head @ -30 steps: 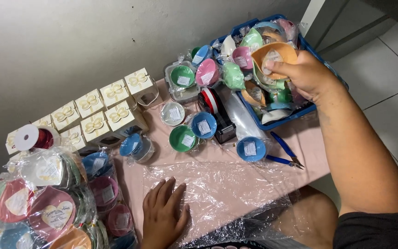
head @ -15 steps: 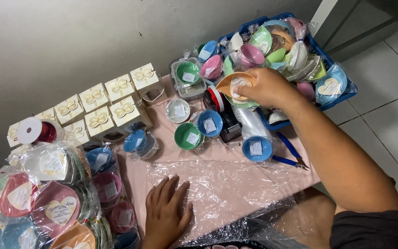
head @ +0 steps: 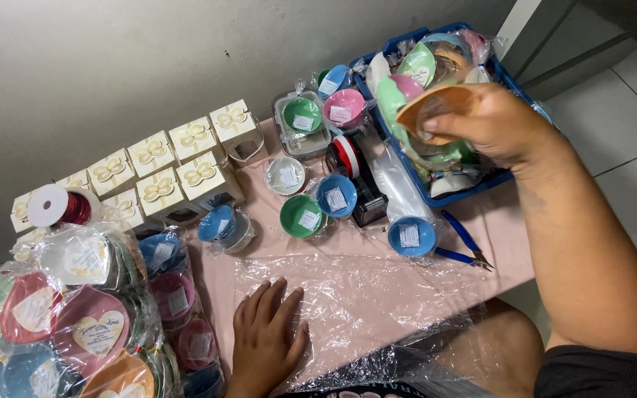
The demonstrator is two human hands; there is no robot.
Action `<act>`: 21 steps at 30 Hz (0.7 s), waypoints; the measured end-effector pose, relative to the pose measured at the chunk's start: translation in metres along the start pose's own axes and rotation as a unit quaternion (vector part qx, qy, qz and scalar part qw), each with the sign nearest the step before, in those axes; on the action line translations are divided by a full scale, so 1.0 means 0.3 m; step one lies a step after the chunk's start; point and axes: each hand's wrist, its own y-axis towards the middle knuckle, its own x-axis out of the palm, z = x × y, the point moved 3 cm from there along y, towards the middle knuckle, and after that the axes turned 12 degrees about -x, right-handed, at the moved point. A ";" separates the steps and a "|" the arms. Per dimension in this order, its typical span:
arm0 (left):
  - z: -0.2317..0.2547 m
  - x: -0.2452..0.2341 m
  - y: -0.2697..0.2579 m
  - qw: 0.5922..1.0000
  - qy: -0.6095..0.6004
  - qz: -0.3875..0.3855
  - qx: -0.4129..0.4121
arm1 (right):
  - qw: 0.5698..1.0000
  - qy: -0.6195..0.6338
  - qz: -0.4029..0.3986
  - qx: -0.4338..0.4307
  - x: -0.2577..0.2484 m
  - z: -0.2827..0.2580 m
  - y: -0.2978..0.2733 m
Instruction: The person places heart-shaped souvenir items into clear plastic bags by hand.
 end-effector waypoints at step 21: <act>0.005 0.000 -0.005 1.000 -0.002 -0.001 -0.001 | 0.970 -0.193 -0.094 0.115 -0.058 0.040 -0.060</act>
